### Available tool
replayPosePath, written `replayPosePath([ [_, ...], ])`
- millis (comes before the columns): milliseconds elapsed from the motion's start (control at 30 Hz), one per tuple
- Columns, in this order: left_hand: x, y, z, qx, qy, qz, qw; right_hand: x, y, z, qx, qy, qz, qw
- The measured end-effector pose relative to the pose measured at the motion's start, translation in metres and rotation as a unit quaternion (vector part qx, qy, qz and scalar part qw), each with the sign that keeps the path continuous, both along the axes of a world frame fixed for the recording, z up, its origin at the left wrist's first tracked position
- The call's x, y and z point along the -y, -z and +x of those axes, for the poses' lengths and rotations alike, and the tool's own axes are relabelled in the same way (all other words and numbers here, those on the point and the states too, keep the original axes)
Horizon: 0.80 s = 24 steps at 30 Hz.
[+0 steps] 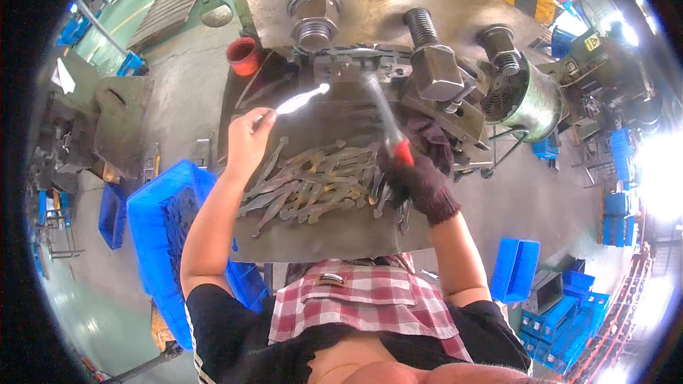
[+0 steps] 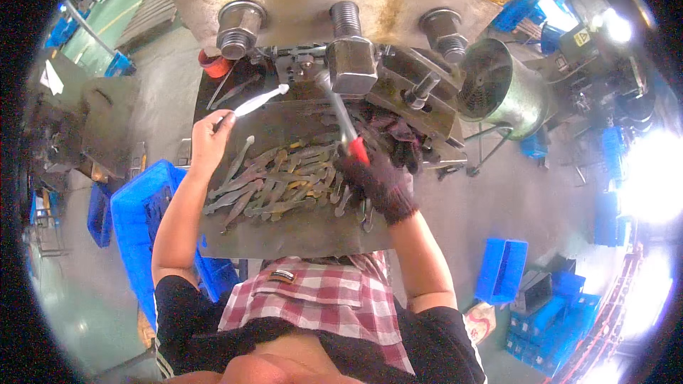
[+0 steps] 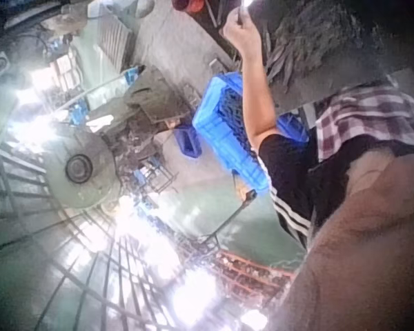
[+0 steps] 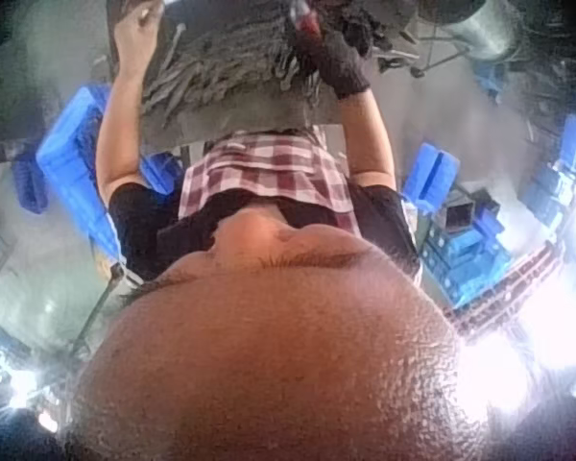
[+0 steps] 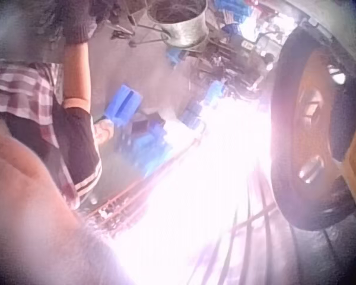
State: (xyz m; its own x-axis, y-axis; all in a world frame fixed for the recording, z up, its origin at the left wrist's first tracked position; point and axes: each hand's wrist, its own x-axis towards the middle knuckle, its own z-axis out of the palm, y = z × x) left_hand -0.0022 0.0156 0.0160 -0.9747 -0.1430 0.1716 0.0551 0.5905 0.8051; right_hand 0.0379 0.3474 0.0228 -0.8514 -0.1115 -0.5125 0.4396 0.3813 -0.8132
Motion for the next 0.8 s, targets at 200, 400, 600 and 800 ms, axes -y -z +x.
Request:
replayPosePath([
  [200, -0.015, -0.003, -0.001, 0.109, 0.063, 0.14, 0.982, 0.017, -0.032, 0.036, 0.076, -0.055, -0.166, 0.982],
  [400, -0.018, 0.006, 0.006, -0.187, 0.111, -0.095, 0.972, 0.016, -0.027, 0.039, 0.124, -0.024, -0.219, 0.968],
  [600, 0.0, 0.001, 0.014, -0.337, 0.229, -0.407, 0.817, 0.008, -0.027, 0.036, 0.159, -0.094, -0.184, 0.965],
  [800, -0.017, 0.001, 0.023, -0.08, 0.206, -0.274, 0.936, 0.002, -0.021, 0.036, 0.116, -0.075, -0.178, 0.974],
])
